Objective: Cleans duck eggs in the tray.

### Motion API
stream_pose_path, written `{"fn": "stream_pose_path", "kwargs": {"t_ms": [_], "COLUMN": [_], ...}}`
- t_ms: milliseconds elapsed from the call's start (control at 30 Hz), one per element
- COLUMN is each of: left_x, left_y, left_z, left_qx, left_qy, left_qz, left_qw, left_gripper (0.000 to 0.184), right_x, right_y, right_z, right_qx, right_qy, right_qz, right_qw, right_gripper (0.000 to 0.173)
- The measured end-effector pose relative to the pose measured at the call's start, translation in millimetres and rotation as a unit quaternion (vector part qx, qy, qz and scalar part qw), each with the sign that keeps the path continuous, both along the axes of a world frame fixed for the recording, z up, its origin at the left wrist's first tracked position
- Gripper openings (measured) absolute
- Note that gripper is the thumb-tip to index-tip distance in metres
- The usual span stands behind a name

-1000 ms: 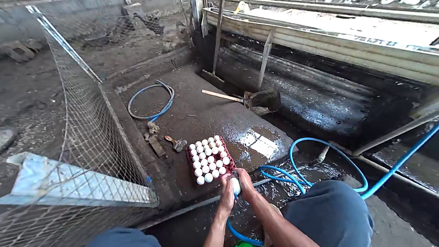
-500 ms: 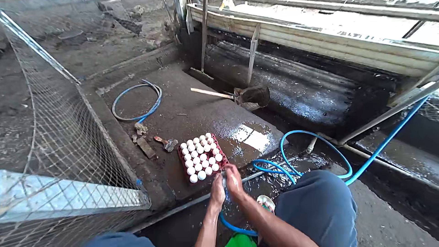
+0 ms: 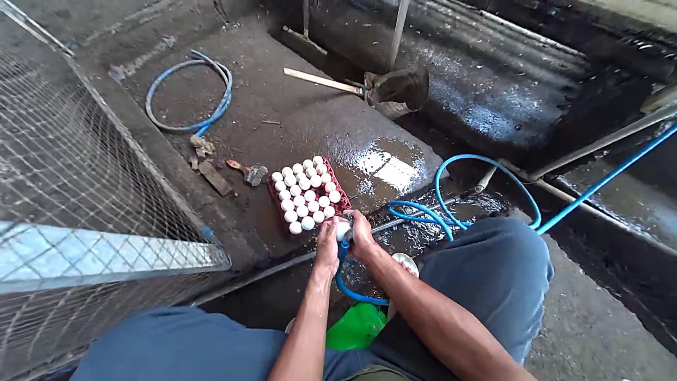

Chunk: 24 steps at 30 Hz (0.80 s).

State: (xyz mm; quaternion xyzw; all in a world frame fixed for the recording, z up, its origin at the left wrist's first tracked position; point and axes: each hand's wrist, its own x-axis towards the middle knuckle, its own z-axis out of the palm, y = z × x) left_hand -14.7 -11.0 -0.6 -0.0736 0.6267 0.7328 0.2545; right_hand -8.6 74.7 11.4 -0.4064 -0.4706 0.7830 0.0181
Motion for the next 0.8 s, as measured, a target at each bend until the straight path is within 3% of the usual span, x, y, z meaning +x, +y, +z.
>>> {"fn": "stream_pose_path", "kwargs": {"t_ms": [67,133,267,400,500,633,733,800], "left_x": [4,7,6,0,-10,-25,-39,-50], "left_y": [2,4,1,4,3,-3,-8,-11], "left_z": [2,6,0,1,-2,-9,-16,-28], "left_qx": [-0.011,-0.034,-0.083,-0.124,-0.015,0.025,0.029,0.047], "left_qy": [0.026,0.049,0.082,0.042,-0.001,-0.078,-0.103,-0.084], "left_qz": [0.017,0.028,0.007,0.02,-0.009,-0.012,-0.007,0.005], "left_qw": [0.999,0.998,0.993,0.991,1.0,0.997,0.994,0.995], "left_gripper": [0.049,0.049,0.049,0.051,0.056,0.045,0.039,0.035], "right_x": [7,8,-1,-10,-9,-5,6,12], "right_y": [-6,-11,-6,7,14,34,31,20], "right_z": [6,13,2,-15,-34,-43,-58,-67], "right_qx": [0.182,0.264,0.201,0.106,0.049,0.047,0.03,-0.002], "right_qy": [0.02,0.02,-0.025,-0.085,-0.1,-0.09,-0.039,-0.025], "right_qz": [0.087,0.138,0.137,0.113,0.106,0.242,0.417,0.477], "right_qw": [0.979,0.954,0.97,0.984,0.988,0.965,0.907,0.879], "right_gripper": [0.04,0.041,0.039,0.038,0.036,0.037,0.034,0.041]}}
